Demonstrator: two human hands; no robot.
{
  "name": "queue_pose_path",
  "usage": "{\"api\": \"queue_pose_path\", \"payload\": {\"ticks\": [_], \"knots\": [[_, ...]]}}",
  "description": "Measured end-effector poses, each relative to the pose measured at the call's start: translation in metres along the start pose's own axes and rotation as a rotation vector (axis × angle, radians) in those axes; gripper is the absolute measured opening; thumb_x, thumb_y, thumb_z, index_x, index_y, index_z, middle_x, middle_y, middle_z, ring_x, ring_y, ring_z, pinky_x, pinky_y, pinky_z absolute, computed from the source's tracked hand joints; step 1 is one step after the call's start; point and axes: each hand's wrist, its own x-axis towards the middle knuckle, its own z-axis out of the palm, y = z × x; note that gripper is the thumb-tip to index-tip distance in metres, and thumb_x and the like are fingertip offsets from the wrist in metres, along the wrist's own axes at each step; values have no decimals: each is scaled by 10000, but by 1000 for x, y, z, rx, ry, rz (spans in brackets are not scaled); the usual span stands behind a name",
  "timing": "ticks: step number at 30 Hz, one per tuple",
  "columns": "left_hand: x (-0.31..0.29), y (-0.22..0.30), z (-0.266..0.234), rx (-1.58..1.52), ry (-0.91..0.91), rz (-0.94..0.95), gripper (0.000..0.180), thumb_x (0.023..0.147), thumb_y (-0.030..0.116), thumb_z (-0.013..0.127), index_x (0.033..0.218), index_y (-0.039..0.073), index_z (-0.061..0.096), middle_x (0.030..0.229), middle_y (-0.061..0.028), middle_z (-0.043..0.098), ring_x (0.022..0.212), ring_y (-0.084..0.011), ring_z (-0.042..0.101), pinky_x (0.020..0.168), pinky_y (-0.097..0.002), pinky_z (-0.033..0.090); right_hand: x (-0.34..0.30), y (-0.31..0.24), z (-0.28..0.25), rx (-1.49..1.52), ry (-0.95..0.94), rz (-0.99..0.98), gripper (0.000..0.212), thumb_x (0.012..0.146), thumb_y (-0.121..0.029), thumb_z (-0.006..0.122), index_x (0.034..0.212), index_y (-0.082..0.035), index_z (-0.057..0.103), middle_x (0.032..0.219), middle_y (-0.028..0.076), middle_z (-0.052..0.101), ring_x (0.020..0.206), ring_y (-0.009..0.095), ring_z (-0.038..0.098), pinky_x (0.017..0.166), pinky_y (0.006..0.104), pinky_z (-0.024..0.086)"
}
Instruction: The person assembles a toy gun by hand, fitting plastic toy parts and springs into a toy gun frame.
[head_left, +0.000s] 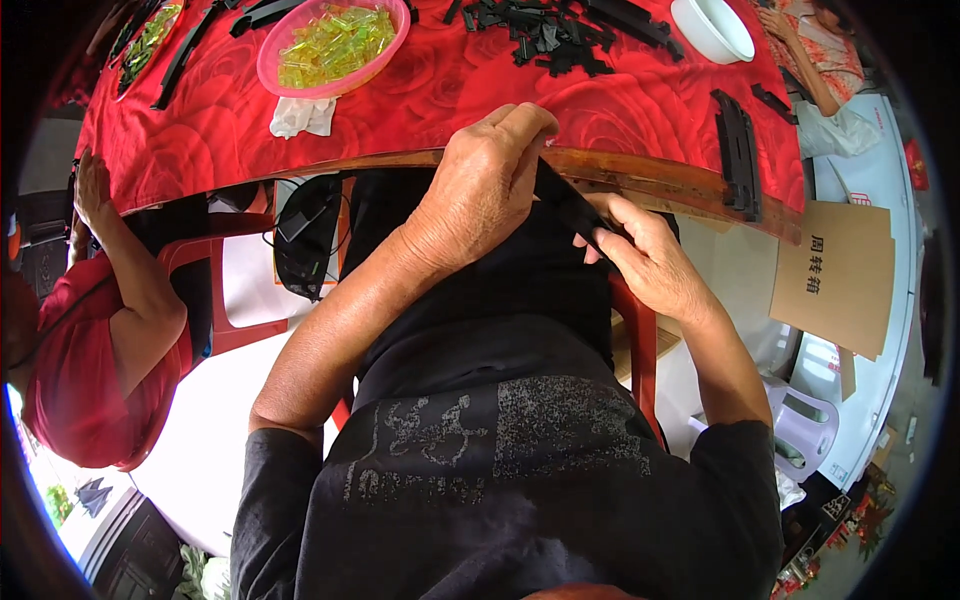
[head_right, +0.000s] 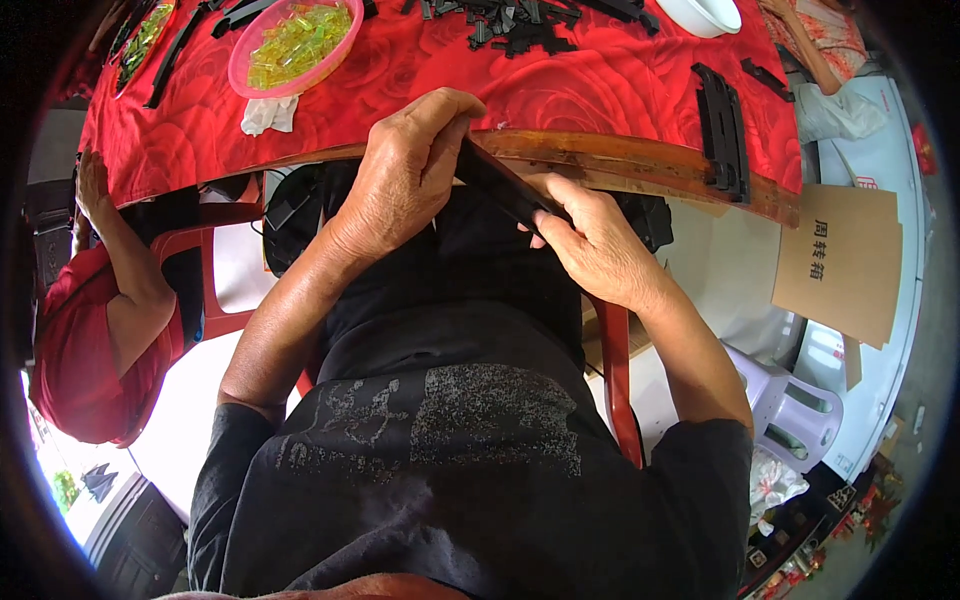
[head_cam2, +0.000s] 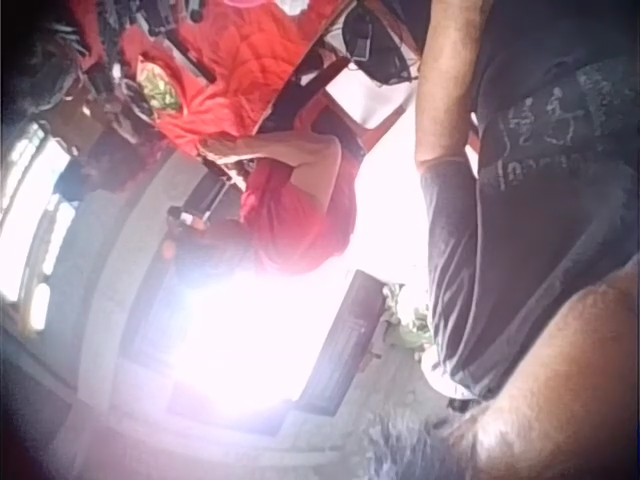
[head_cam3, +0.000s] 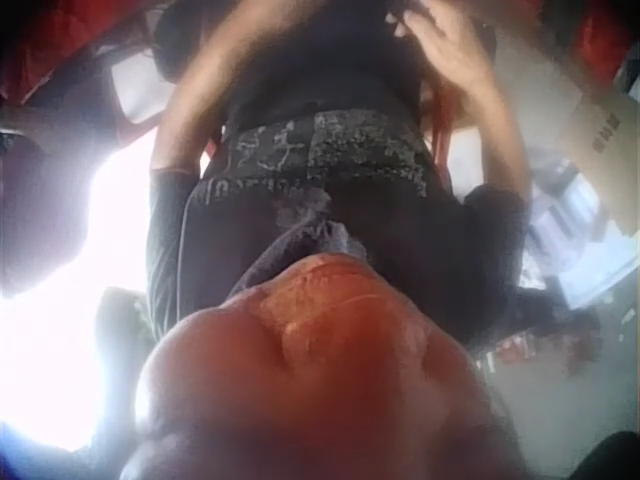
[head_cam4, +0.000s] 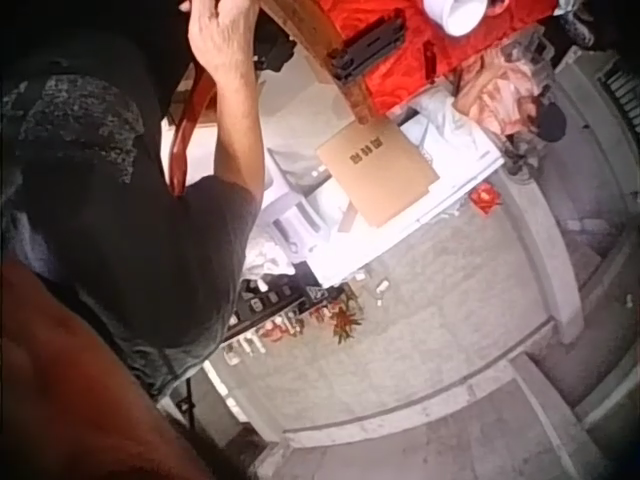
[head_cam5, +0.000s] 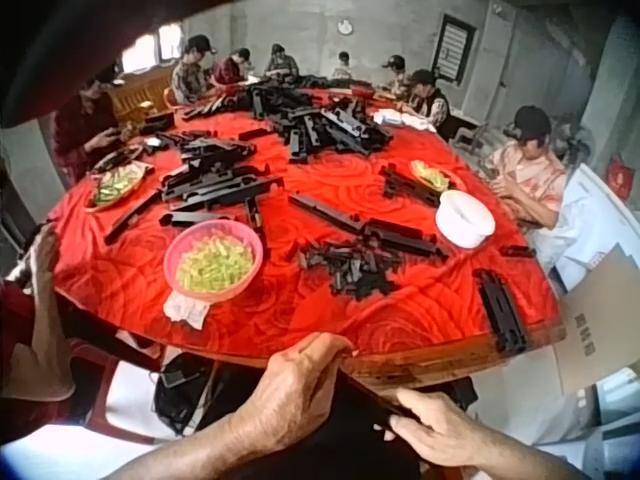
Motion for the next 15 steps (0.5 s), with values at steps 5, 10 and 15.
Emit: {"api": "queue_pose_path", "payload": {"ticks": [5, 10, 15], "knots": [[0, 1, 3, -40, 14, -1, 130, 932, -31, 563, 1056, -20, 600, 914, -212, 649, 871, -389, 664, 725, -402, 526, -3, -3, 0, -121, 22, 45, 307, 973, -31, 457, 1250, 37, 569, 897, 77, 657, 780, 126, 599, 772, 279, 509], [1, 4, 4, -60, 23, -4, 128, 913, -29, 570, 1040, -27, 587, 918, -232, 638, 877, -442, 638, 714, -453, 517, -5, -2, 3, -154, 56, 20, 312, 968, -23, 464, 1253, 44, 572, 886, 80, 657, 777, 124, 600, 756, 280, 515], [4, 9, 2, -5, 8, 23, 155, 958, -30, 549, 1096, -4, 616, 869, -163, 643, 760, -271, 665, 683, -331, 519, -8, 2, 0, -120, 38, 25, 329, 971, -13, 452, 1278, 53, 551, 926, 85, 657, 792, 124, 602, 763, 279, 515]]}}
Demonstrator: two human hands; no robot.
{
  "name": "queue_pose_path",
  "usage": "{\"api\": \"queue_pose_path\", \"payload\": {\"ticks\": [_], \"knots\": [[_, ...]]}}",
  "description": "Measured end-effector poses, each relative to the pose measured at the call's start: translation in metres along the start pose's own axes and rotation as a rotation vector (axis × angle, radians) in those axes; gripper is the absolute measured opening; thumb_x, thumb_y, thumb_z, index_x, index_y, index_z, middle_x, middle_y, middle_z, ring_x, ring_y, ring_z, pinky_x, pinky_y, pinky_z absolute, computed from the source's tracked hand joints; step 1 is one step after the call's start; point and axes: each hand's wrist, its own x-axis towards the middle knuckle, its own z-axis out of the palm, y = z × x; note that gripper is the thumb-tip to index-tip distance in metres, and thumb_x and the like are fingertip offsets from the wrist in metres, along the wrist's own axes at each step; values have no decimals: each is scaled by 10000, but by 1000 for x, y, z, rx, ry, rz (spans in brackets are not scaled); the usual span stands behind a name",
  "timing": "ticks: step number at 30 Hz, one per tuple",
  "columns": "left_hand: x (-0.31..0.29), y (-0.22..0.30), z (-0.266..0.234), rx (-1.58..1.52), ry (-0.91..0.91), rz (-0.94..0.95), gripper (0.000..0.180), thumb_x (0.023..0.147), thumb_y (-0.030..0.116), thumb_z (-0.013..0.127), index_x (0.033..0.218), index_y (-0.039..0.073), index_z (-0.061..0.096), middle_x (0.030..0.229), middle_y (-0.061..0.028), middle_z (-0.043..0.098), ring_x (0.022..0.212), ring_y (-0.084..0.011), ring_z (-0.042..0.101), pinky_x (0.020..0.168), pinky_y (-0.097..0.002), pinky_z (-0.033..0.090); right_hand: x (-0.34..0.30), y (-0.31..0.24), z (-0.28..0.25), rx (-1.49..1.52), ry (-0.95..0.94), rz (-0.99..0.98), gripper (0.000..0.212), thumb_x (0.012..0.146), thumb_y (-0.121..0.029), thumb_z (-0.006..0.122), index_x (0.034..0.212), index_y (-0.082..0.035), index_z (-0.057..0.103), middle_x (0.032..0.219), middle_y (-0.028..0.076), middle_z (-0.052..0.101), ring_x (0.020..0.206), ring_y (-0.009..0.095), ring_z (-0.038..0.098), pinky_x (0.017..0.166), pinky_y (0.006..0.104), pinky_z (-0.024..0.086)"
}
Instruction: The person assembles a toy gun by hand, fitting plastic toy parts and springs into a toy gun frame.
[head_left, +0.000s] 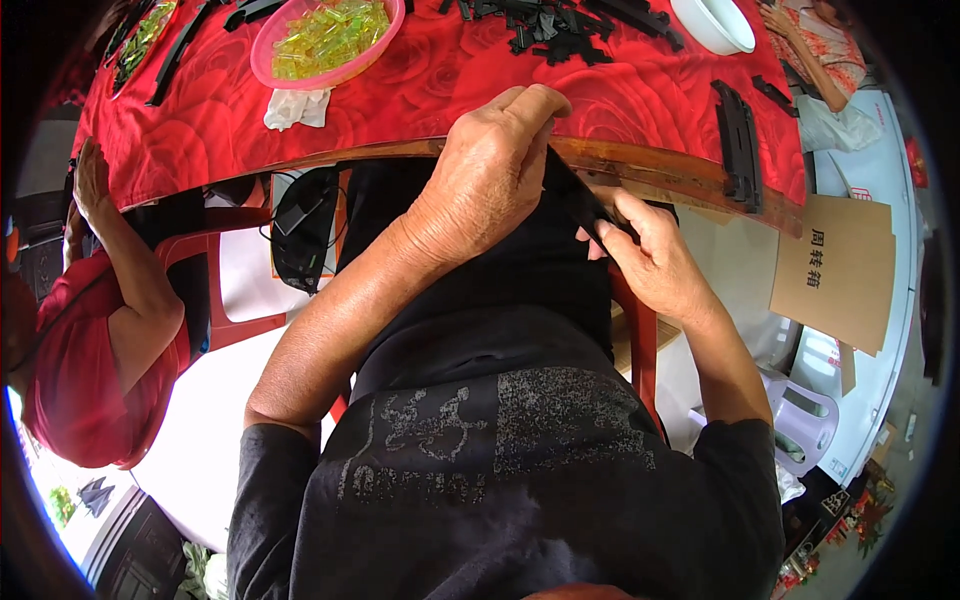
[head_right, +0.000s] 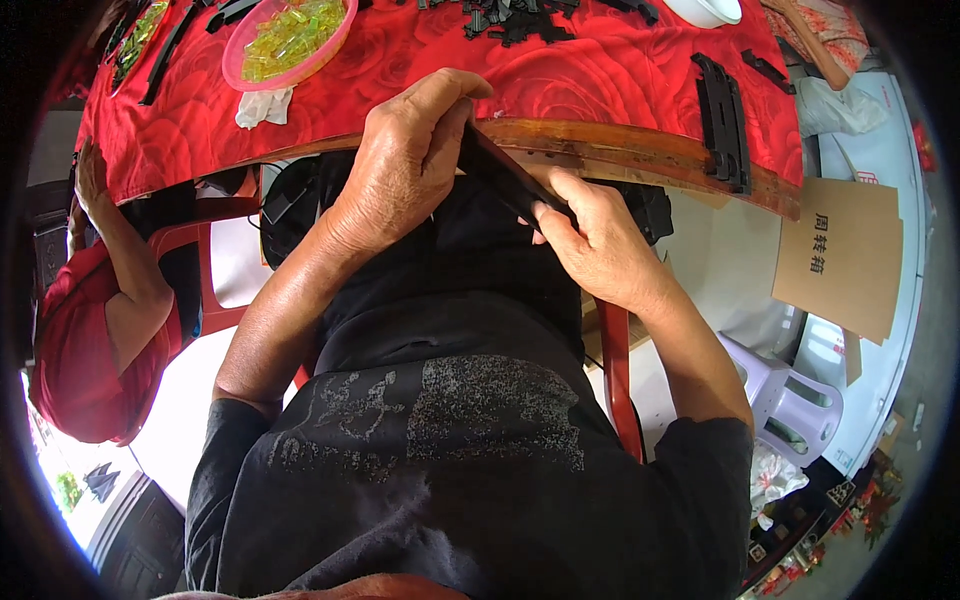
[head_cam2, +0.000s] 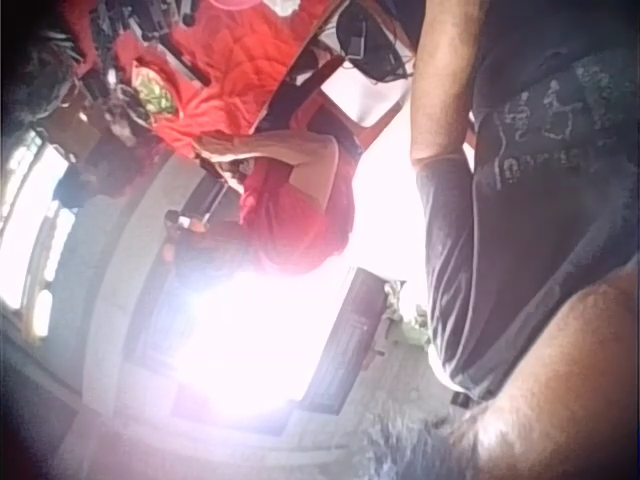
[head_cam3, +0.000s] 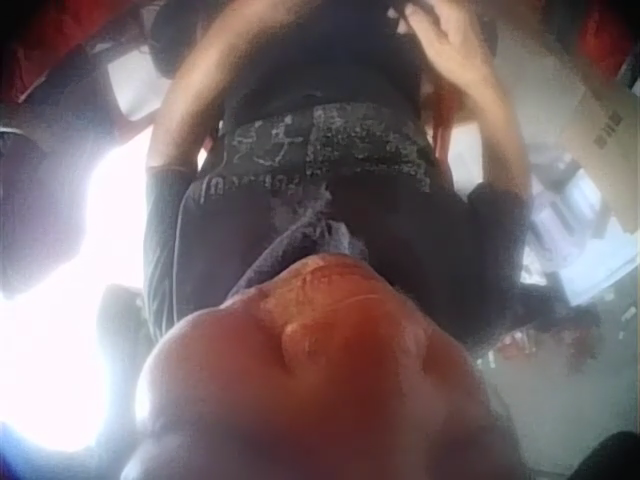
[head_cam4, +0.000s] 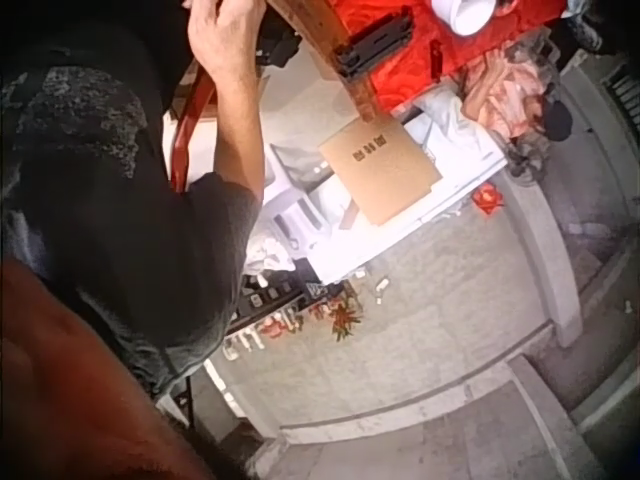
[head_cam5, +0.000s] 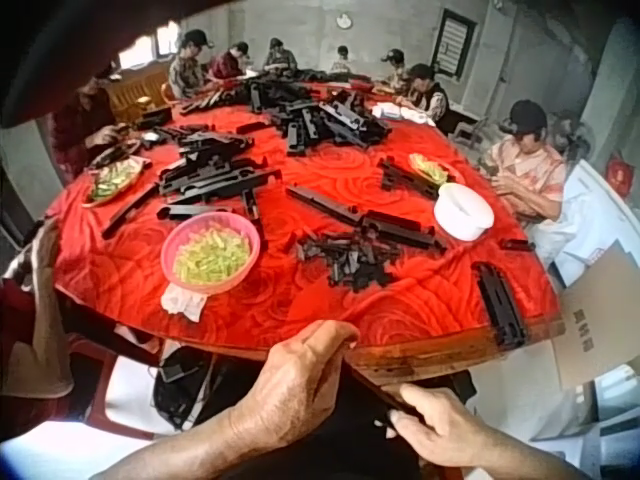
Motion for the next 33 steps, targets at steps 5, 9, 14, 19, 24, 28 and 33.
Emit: {"api": "queue_pose_path", "payload": {"ticks": [5, 9, 14, 19, 24, 28, 33], "knots": [[4, -4, -5, -38, 6, -58, 158, 976, 0, 536, 1115, -1, 611, 788, -116, 619, 691, -205, 621, 652, -306, 498, -4, -3, -20, 232, -204, -13, 434, 974, -94, 505, 1372, 78, 478, 1056, 111, 649, 812, 126, 595, 786, 288, 511], [8, -4, -11, -136, -67, -203, 161, 962, 32, 560, 1110, -18, 599, 959, -228, 640, 877, -387, 671, 744, -432, 534, -13, 0, -23, 376, -111, -55, 467, 985, -129, 564, 1417, 32, 491, 1057, 87, 670, 783, 96, 579, 735, 261, 509], [2, -3, -5, 41, 196, -31, 220, 896, 48, 649, 1111, 14, 616, 1093, -202, 574, 969, -382, 609, 826, -438, 511, -15, 3, -20, 301, 6, -27, 458, 954, -130, 627, 1374, 25, 534, 1041, 66, 681, 776, 84, 567, 729, 242, 501], [-20, 18, 5, -27, 40, -44, 207, 913, -1, 638, 1119, 11, 641, 959, -155, 638, 854, -259, 670, 724, -317, 535, -15, 6, -16, 325, 173, -1, 444, 934, -127, 663, 1339, 23, 562, 1032, 47, 681, 807, 73, 576, 746, 247, 509], [-29, 19, 16, 31, -67, -84, 324, 897, 13, 649, 1208, -37, 573, 796, -184, 677, 736, -330, 706, 645, -378, 549, -13, 5, -8, 307, 175, -9, 440, 925, -106, 679, 1329, 28, 568, 1023, 35, 666, 829, 66, 573, 762, 238, 499], [-25, 22, 17, 131, -193, -131, 351, 878, 30, 652, 1209, -42, 559, 775, -203, 675, 744, -369, 693, 635, -415, 543, -15, 7, -6, 289, 232, 6, 437, 916, -84, 685, 1322, 30, 570, 1000, 21, 645, 824, 59, 560, 760, 227, 485], [-23, 23, 20, 115, -209, -142, 358, 872, 42, 664, 1201, -52, 556, 719, -196, 664, 711, -370, 692, 618, -413, 539, -12, 10, -5, 321, 248, 10, 427, 910, -44, 667, 1320, 28, 571, 986, 13, 632, 812, 58, 552, 746, 226, 479]]}}
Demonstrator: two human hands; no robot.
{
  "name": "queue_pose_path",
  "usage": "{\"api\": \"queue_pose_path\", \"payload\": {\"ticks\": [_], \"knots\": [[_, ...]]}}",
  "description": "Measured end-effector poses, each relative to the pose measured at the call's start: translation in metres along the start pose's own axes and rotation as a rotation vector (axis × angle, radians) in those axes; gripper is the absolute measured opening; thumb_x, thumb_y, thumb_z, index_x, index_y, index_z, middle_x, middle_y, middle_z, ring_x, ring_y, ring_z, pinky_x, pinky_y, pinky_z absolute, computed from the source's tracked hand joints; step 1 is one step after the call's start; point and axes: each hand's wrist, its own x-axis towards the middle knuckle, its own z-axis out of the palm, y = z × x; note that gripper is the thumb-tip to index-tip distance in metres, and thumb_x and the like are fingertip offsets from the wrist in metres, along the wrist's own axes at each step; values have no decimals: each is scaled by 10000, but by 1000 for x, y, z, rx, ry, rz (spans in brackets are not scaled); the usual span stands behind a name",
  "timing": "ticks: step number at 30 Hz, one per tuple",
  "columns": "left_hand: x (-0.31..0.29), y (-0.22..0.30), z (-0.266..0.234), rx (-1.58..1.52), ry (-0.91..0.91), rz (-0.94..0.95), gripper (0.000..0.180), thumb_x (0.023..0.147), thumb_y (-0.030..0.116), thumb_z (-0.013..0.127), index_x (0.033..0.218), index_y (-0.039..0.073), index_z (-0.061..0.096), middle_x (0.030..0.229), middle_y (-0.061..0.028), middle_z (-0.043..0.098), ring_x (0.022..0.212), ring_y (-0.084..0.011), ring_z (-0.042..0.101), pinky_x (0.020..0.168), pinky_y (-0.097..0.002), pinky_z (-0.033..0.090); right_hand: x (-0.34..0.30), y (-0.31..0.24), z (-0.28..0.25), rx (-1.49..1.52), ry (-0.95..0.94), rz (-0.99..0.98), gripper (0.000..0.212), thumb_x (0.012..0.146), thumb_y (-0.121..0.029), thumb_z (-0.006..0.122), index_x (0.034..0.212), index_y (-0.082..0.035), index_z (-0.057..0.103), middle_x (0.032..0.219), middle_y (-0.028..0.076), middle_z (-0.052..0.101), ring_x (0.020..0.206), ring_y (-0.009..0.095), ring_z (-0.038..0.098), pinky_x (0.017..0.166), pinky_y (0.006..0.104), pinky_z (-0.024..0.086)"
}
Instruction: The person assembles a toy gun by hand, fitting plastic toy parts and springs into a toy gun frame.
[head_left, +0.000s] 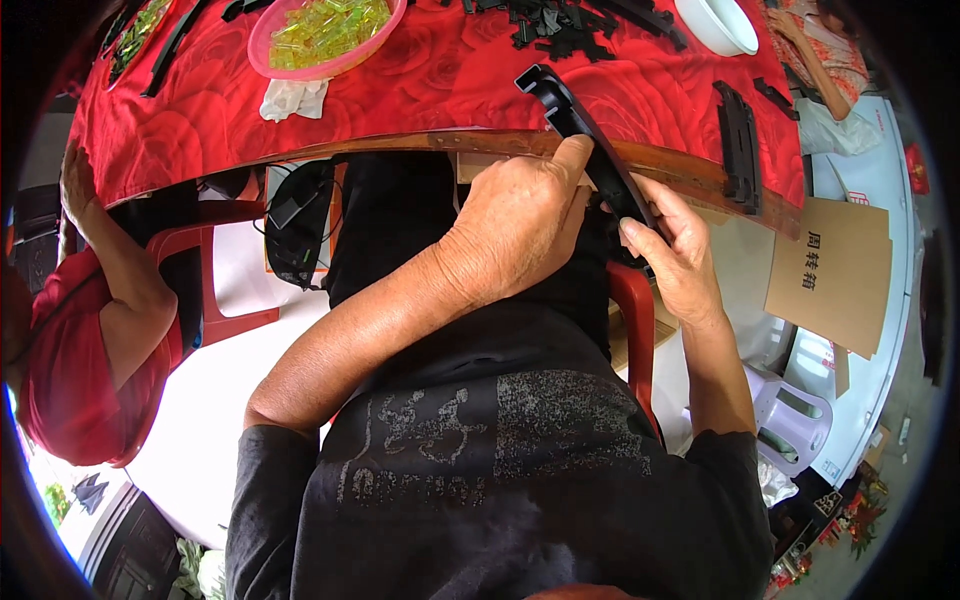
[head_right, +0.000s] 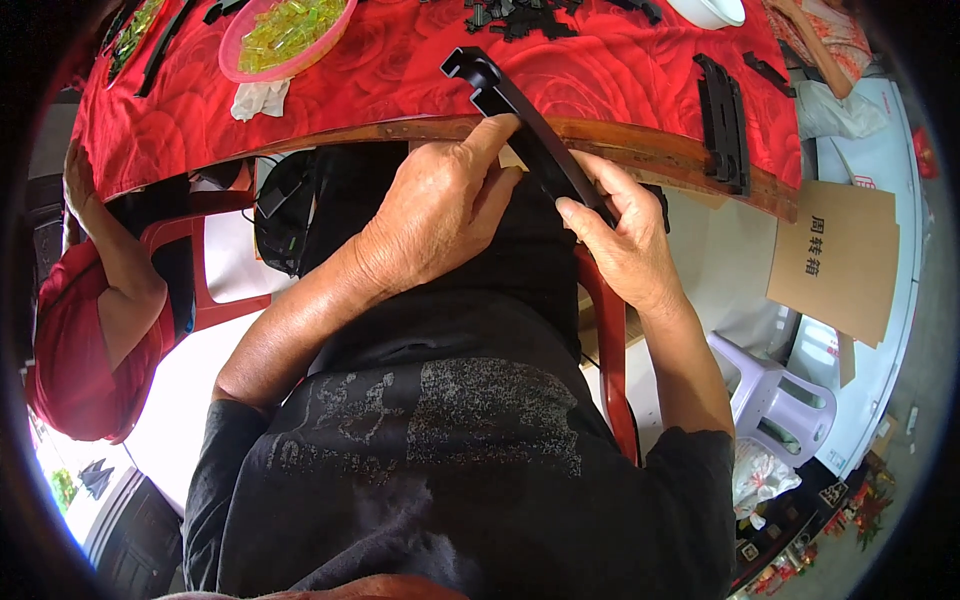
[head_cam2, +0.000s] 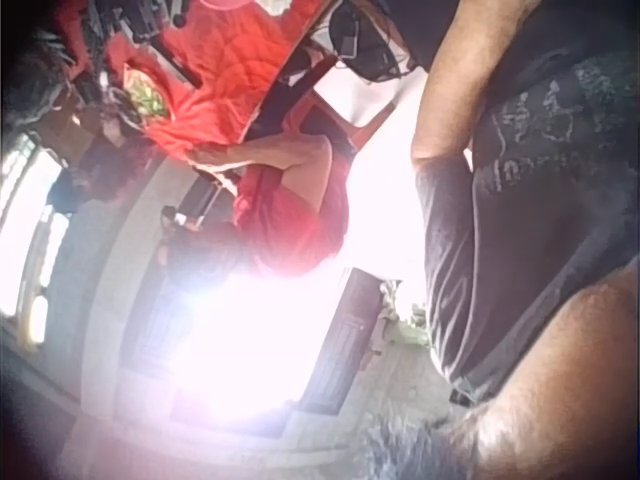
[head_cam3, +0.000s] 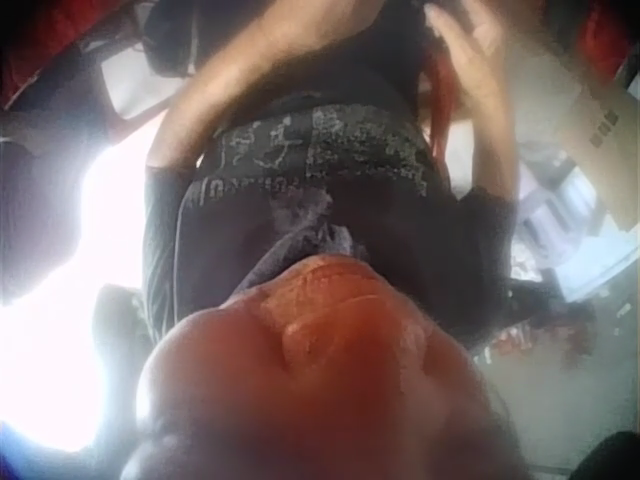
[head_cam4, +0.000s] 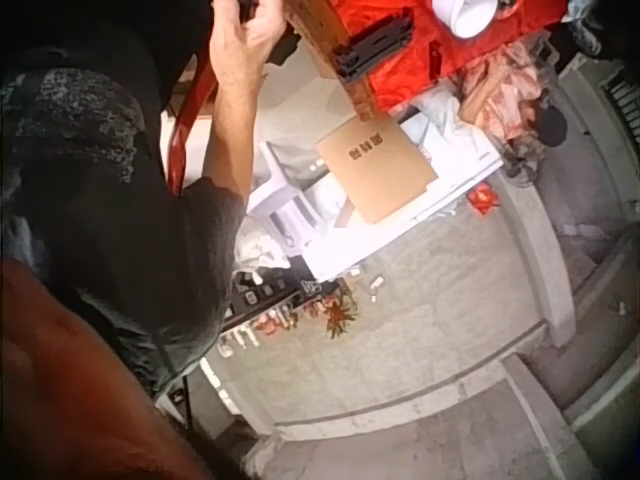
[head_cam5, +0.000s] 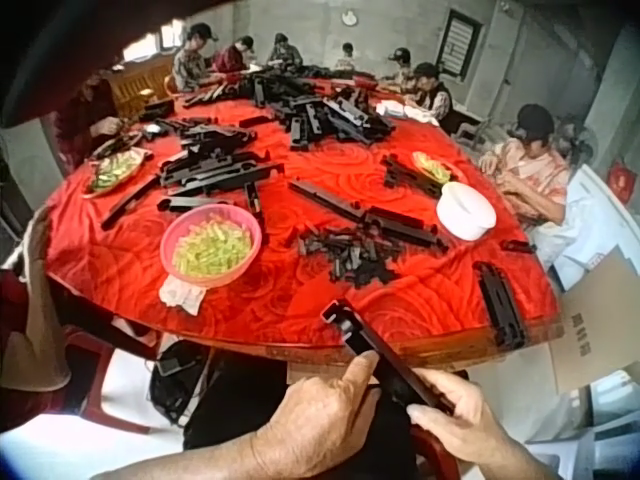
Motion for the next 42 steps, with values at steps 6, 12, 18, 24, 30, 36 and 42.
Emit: {"api": "queue_pose_path", "payload": {"ticks": [6, 12, 18, 24, 30, 36, 42], "knots": [[6, 9, 0, 19, 12, -38, 449, 828, 171, 755, 1170, -59, 577, 683, -158, 669, 658, -333, 701, 586, -400, 545, -2, 4, 3, -7, 20, 4, 425, 906, -18, 650, 1319, 37, 564, 1059, 44, 645, 901, 79, 581, 826, 246, 489], [11, 5, 13, 78, 90, -95, 485, 754, 218, 796, 1120, -44, 614, 650, -125, 665, 613, -286, 699, 566, -373, 550, 1, 1, 23, -58, 80, -95, 414, 926, 13, 608, 1334, 37, 539, 1184, 104, 640, 1102, 149, 612, 967, 292, 477], [13, 0, 23, -16, 180, -187, 466, 736, 186, 762, 1121, -32, 616, 597, -89, 615, 550, -267, 660, 548, -361, 535, 3, 7, 34, -168, 132, -240, 399, 929, 26, 595, 1324, 41, 538, 1171, 108, 642, 1073, 142, 612, 953, 287, 480], [6, 4, 13, -144, 162, -154, 385, 774, 163, 736, 1075, -20, 582, 699, -135, 671, 662, -360, 682, 606, -447, 551, 2, 2, 31, -13, 120, -94, 416, 926, 27, 595, 1337, 47, 531, 1170, 89, 637, 1064, 125, 597, 949, 277, 476], [-16, 13, 19, -49, 102, 16, 472, 868, 49, 670, 1309, -42, 530, 820, -203, 662, 702, -340, 685, 600, -418, 541, 2, 0, 32, -66, 192, -117, 427, 925, 34, 598, 1346, 42, 526, 1191, 86, 629, 1076, 121, 591, 967, 277, 472], [-20, 29, 12, -142, -216, -125, 685, 792, 19, 552, 1358, -274, 300, 695, -270, 637, 679, -391, 683, 650, -475, 556, 2, 4, 47, -28, 230, -189, 437, 920, 65, 607, 1347, 38, 517, 1172, 92, 628, 1065, 132, 597, 959, 285, 481], [-27, 30, 17, -443, -191, -104, 749, 752, -26, 522, 1384, -284, 213, 705, -308, 613, 706, -428, 667, 679, -476, 549, 2, 11, 52, 25, 252, -243, 435, 929, 58, 602, 1355, 39, 511, 1181, 99, 624, 1078, 140, 592, 954, 288, 482]]}}
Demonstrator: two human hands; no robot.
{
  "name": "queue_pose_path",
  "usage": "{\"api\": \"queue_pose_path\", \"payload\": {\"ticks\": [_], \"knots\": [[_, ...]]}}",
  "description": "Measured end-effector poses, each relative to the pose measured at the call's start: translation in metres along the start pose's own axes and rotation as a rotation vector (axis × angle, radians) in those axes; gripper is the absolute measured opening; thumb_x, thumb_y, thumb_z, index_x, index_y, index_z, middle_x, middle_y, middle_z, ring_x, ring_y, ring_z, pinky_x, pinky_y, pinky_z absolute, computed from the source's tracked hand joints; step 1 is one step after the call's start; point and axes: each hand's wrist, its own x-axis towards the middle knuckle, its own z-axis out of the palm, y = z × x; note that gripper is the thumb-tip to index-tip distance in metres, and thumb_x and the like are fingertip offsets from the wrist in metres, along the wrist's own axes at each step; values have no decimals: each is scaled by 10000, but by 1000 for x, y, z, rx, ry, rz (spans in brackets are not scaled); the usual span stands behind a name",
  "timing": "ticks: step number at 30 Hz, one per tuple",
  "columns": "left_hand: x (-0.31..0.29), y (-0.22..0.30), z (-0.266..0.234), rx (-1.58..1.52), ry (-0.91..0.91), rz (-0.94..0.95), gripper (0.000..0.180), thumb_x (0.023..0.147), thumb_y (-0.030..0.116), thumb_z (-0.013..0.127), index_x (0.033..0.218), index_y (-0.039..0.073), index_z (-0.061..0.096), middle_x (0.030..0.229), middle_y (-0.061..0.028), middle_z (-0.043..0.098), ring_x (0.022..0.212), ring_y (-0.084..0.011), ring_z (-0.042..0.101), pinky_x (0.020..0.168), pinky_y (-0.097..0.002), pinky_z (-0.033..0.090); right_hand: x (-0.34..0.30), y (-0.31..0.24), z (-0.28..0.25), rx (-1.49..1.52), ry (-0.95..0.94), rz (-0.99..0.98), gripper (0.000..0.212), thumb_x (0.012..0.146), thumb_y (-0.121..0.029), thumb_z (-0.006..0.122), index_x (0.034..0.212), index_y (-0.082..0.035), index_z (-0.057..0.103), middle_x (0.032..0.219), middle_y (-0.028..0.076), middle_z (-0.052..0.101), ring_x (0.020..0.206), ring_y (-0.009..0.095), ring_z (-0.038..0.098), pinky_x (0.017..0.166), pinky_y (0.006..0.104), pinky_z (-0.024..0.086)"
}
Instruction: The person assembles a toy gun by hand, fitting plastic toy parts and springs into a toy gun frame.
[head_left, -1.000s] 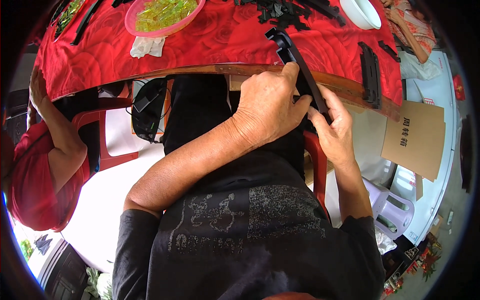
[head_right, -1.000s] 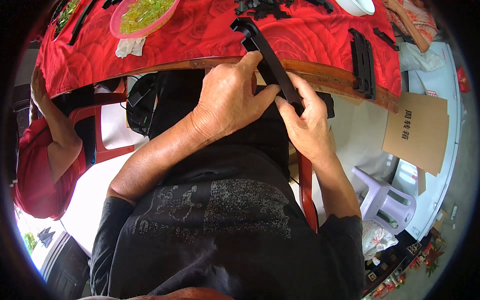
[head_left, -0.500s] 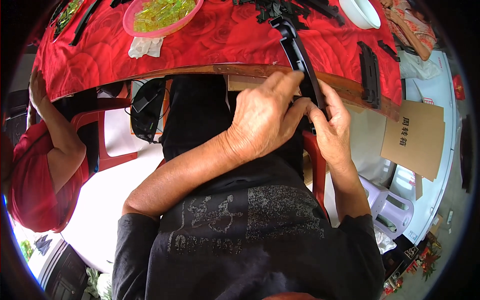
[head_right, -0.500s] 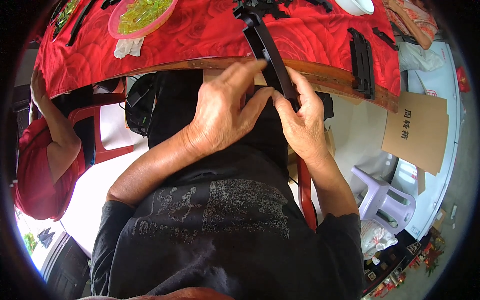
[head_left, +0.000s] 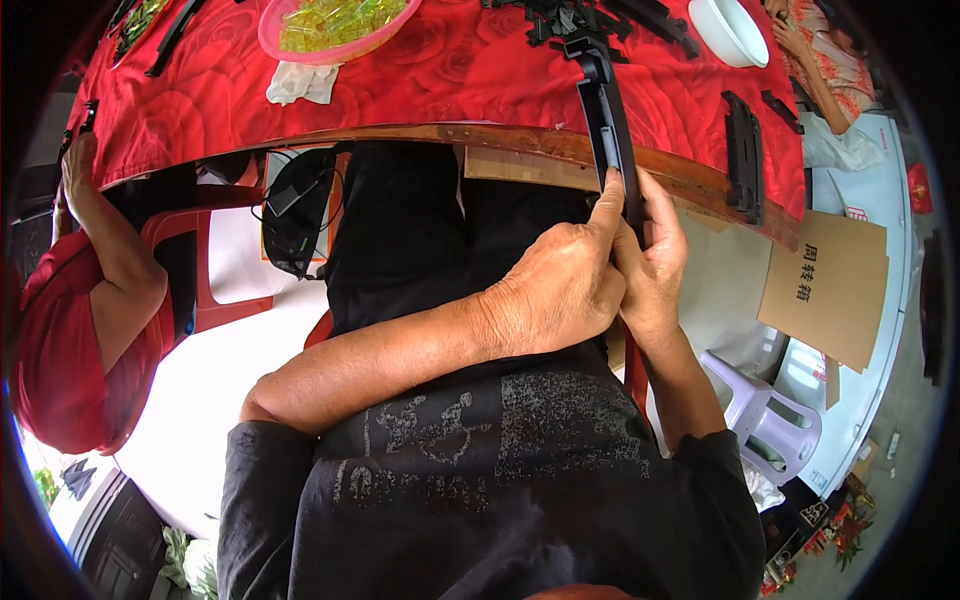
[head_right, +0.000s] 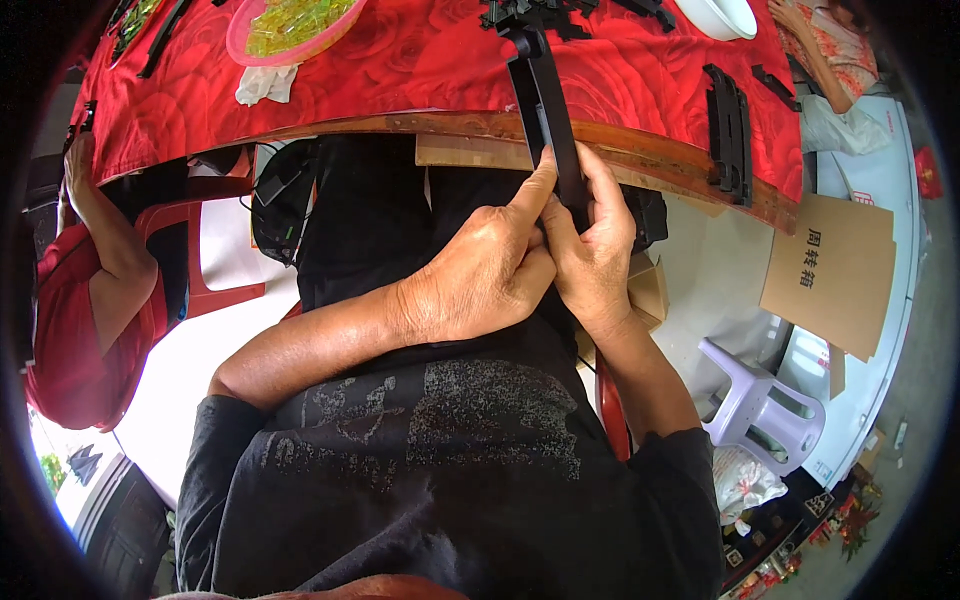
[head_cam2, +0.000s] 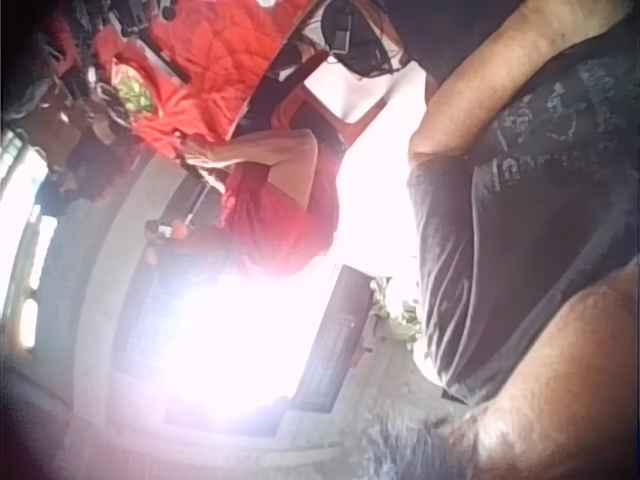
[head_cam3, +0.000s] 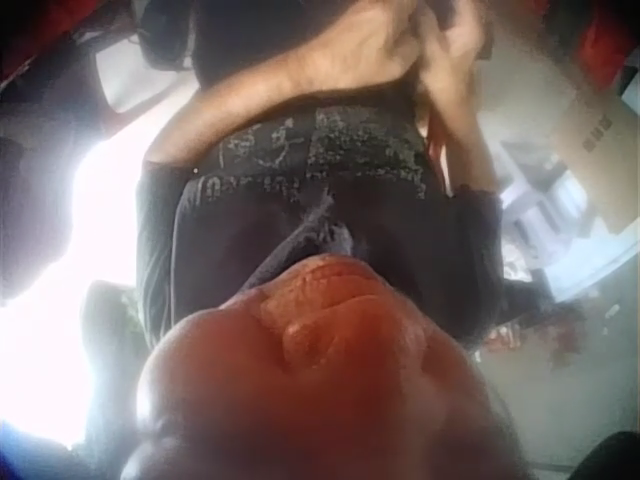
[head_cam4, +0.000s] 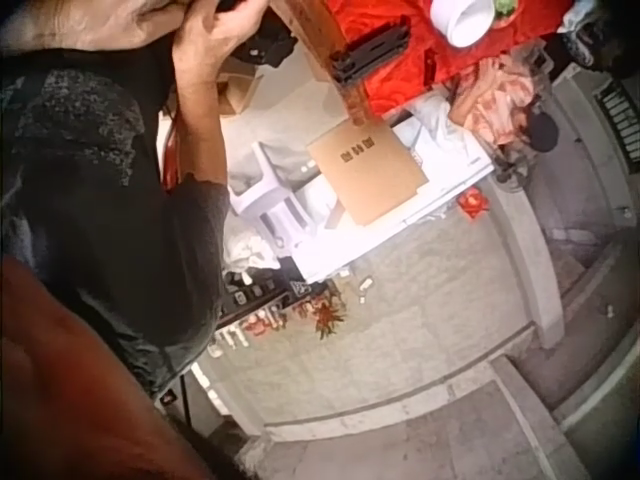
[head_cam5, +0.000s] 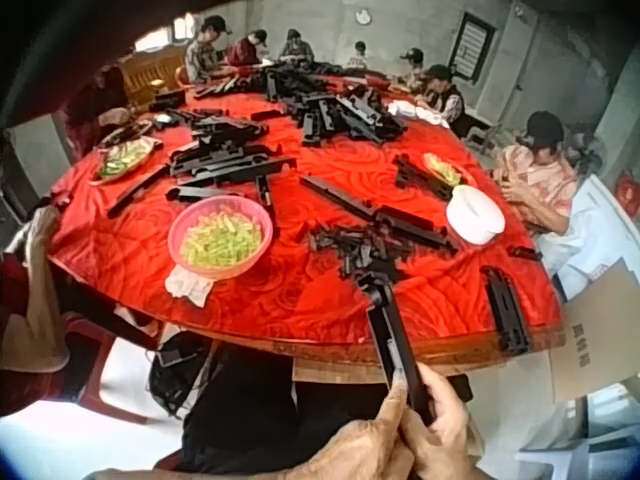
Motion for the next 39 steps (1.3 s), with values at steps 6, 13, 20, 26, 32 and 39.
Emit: {"api": "queue_pose_path", "payload": {"ticks": [6, 13, 20, 26, 32, 39], "knots": [[4, -10, 2, 8, 44, -8, 823, 757, -75, 497, 1495, -166, 144, 675, -244, 611, 617, -330, 670, 603, -383, 535, -1, 3, 2, 8, 5, 9, 463, 924, 71, 592, 1374, 47, 486, 1222, 114, 604, 1116, 158, 585, 982, 301, 474], [10, -12, -8, 96, 20, -43, 865, 744, -45, 518, 1484, -185, 92, 747, -290, 638, 740, -410, 676, 708, -456, 552, -3, 9, 3, 22, -5, 5, 474, 927, 79, 571, 1386, 70, 455, 1255, 133, 584, 1155, 181, 575, 1020, 325, 460], [16, -13, -9, 55, 18, 7, 854, 749, -67, 508, 1498, -159, 107, 685, -263, 622, 658, -381, 677, 644, -433, 560, -5, 15, -4, 91, 7, 77, 469, 928, 87, 553, 1386, 66, 460, 1249, 123, 584, 1143, 172, 577, 1005, 318, 463], [4, -10, -3, -3, -57, -14, 853, 745, -66, 514, 1485, -182, 106, 699, -263, 630, 687, -387, 682, 657, -438, 557, -1, 12, -2, 12, 7, 19, 452, 938, 75, 545, 1385, 52, 476, 1185, 95, 596, 1064, 139, 588, 934, 281, 481], [8, -8, -5, 28, -42, -27, 842, 742, -62, 519, 1482, -181, 133, 705, -267, 637, 717, -399, 690, 677, -452, 564, 0, 8, 0, 78, 22, 82, 429, 953, 59, 547, 1377, 33, 490, 1135, 72, 599, 1000, 118, 589, 872, 248, 489], [16, -21, -2, 31, 13, 35, 839, 757, -57, 517, 1495, -161, 131, 697, -263, 632, 686, -374, 681, 656, -429, 554, -7, 15, 0, 108, 53, 81, 434, 943, 67, 554, 1371, 38, 491, 1132, 71, 593, 985, 108, 570, 869, 252, 487]]}}
